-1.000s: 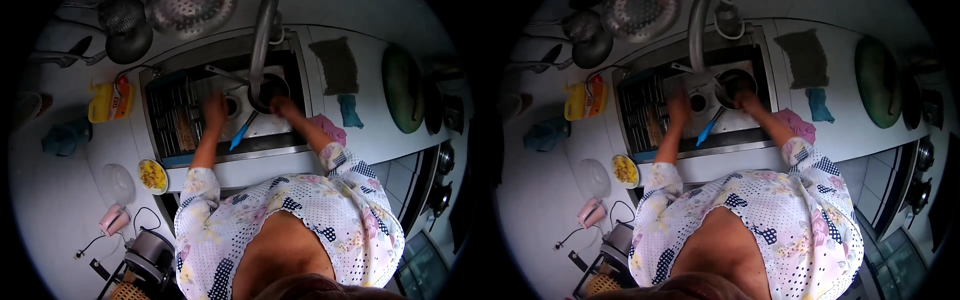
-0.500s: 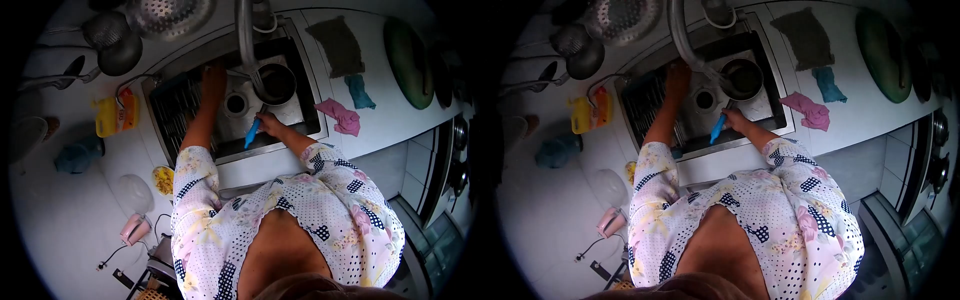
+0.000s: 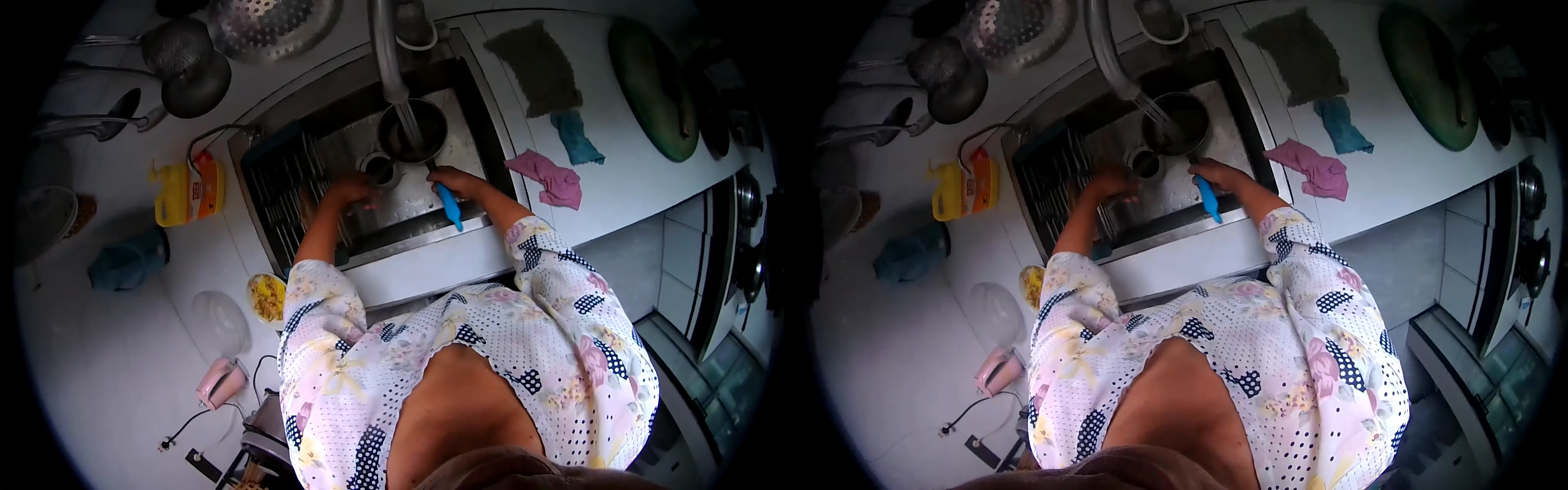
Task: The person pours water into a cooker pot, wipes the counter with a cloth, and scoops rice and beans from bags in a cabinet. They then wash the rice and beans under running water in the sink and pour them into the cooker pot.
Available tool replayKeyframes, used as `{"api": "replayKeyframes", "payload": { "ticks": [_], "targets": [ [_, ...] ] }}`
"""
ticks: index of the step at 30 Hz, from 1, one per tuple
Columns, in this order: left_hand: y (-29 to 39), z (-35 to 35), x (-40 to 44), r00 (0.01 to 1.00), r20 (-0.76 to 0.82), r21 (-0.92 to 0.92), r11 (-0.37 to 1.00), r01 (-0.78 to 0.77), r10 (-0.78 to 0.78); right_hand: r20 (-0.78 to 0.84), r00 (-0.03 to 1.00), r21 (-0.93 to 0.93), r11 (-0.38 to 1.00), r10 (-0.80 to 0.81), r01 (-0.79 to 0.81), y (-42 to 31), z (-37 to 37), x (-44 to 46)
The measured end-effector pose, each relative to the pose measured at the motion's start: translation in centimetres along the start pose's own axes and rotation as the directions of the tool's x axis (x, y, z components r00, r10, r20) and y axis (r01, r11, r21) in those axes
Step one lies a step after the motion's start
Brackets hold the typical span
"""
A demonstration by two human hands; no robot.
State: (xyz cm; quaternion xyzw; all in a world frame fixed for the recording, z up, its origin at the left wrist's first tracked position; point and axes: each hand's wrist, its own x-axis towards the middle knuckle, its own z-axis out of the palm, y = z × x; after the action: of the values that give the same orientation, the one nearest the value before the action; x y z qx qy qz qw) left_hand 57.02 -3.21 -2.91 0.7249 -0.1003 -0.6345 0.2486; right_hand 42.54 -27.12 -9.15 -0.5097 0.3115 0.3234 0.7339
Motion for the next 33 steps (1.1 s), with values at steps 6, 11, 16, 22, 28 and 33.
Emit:
{"api": "replayKeyframes", "payload": {
  "ticks": [6, 11, 16, 22, 28, 33],
  "targets": [
    [-1.5, 4.5, -4.2, 0.994, -0.100, -0.655, 0.749, -0.096, 0.040, -0.015, 0.912, -0.645, 0.701, -0.409, 0.304, -0.3, 0.2, 0.6],
    [-1.7, 6.3, -5.4, 0.983, -0.170, -0.687, 0.724, -0.067, -0.071, -0.018, 0.961, 0.687, 0.695, -0.276, 0.213, -3.7, -1.9, -4.3],
    [-2.7, 7.6, -4.1, 0.973, -0.200, -0.747, 0.661, -0.074, -0.118, -0.126, 0.903, 0.773, 0.530, -0.411, 0.349, -5.2, -3.3, -5.3],
    [-1.6, 9.0, -4.8, 0.974, -0.193, -0.820, 0.565, -0.092, -0.122, -0.221, 0.889, 0.843, 0.381, -0.400, 0.381, -5.7, -3.1, -3.6],
    [-0.7, 11.1, -2.7, 0.967, -0.242, -0.880, 0.437, -0.185, -0.079, -0.375, 0.878, 0.830, 0.314, -0.296, 0.461, -4.2, -3.8, 1.2],
    [-1.0, 11.7, 0.8, 0.993, -0.086, -0.975, 0.200, -0.101, 0.081, -0.414, 0.880, 0.744, 0.470, -0.234, 0.475, -5.3, -3.6, 1.4]
  ]
}}
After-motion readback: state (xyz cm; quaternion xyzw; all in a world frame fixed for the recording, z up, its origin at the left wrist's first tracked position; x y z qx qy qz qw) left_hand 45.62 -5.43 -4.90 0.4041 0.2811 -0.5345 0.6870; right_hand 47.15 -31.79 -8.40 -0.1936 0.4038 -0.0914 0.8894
